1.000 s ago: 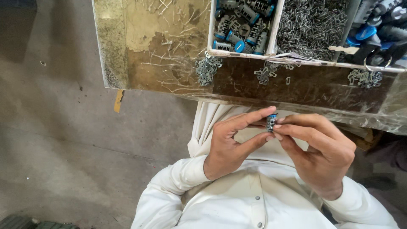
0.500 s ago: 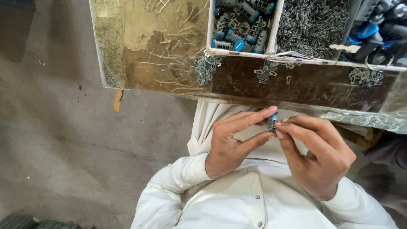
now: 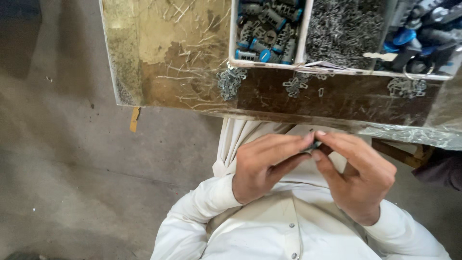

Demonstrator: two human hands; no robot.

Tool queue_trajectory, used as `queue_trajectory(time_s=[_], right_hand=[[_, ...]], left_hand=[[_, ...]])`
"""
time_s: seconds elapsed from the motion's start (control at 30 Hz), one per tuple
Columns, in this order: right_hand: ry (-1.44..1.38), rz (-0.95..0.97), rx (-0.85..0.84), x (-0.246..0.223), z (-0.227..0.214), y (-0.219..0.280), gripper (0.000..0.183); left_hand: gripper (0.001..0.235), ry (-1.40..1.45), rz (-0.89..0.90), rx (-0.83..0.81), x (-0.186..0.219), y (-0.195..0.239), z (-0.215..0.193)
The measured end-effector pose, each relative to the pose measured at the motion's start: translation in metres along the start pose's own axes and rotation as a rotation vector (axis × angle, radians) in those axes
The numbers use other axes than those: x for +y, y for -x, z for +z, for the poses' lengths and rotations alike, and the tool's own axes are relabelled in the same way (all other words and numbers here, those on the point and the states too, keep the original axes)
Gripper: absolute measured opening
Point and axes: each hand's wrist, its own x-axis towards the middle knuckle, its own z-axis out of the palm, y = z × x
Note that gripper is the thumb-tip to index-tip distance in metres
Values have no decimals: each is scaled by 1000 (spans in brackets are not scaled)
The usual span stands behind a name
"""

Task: The person assembles small electronic components by inserting metal clips into a blue cylindrical body and securing them with a screwdriver. The person repeats this process for multiple units, placing finished items into a compartmentalized tray.

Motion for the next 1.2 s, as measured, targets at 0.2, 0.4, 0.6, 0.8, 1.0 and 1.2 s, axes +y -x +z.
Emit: queue_trajectory(time_s=[0.2, 0.4, 0.6, 0.8, 1.0, 1.2], right_hand=[[161, -303, 96, 5, -34, -36, 30], [505, -453, 211, 15, -61, -72, 26], [-598, -166, 274, 17, -36, -23, 21], [-381, 182, 37, 18, -30, 5, 19], [-196, 160, -57, 7, -37, -3, 21], [-155, -15, -156, 14, -22, -9, 18]], left_hand=[[34, 6, 47, 48, 0, 0, -4], [31, 214, -112, 92, 0, 5, 4], [25, 454, -276, 128, -12, 18, 5], [24, 501, -202, 106, -15, 13, 12], [27, 304, -233, 111, -5, 8, 9], [23, 385, -372, 15, -1, 8, 9]])
